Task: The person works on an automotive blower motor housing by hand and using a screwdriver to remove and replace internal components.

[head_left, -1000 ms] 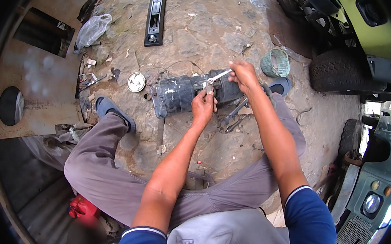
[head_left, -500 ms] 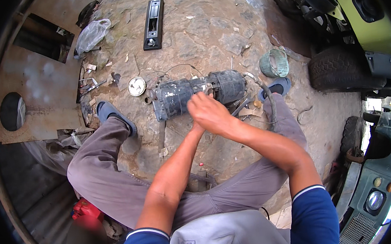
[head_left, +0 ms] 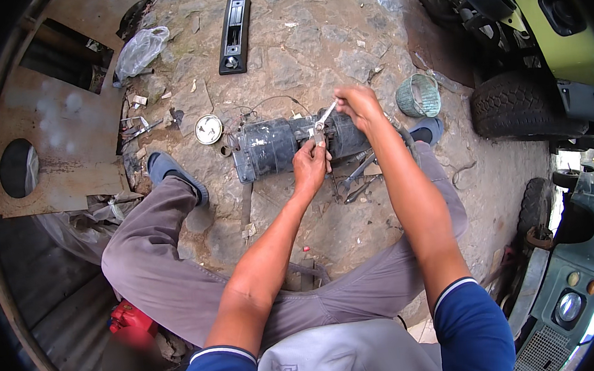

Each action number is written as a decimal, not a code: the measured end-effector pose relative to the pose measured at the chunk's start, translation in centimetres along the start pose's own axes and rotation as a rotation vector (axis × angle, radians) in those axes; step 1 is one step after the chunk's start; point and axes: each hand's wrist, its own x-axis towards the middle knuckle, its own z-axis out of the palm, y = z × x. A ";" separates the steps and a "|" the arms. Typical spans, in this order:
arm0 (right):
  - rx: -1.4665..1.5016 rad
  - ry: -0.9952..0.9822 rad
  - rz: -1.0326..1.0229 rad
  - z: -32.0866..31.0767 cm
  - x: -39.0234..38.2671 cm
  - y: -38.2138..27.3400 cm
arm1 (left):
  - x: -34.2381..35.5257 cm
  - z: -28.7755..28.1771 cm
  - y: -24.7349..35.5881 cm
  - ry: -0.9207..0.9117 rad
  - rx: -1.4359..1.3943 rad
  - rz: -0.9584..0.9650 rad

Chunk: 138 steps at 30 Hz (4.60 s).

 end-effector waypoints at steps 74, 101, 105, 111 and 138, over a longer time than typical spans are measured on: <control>-1.566 -0.257 -0.157 5.9 -7.6 -3.0 | -0.6 0.6 1.7 0.063 -0.020 -0.007; -1.662 -0.392 -0.458 5.8 -7.8 -2.2 | -0.2 0.7 1.0 0.066 0.023 -0.007; -1.535 -0.242 -0.257 6.0 -8.3 -2.9 | -0.2 0.7 1.1 0.062 -0.021 -0.021; -1.656 -0.413 -0.350 5.3 -6.9 -2.0 | 0.0 0.7 0.6 0.065 0.000 -0.010; -0.548 -0.020 -0.162 -1.3 -7.6 -0.7 | -0.6 -0.1 4.7 0.032 -0.015 -0.186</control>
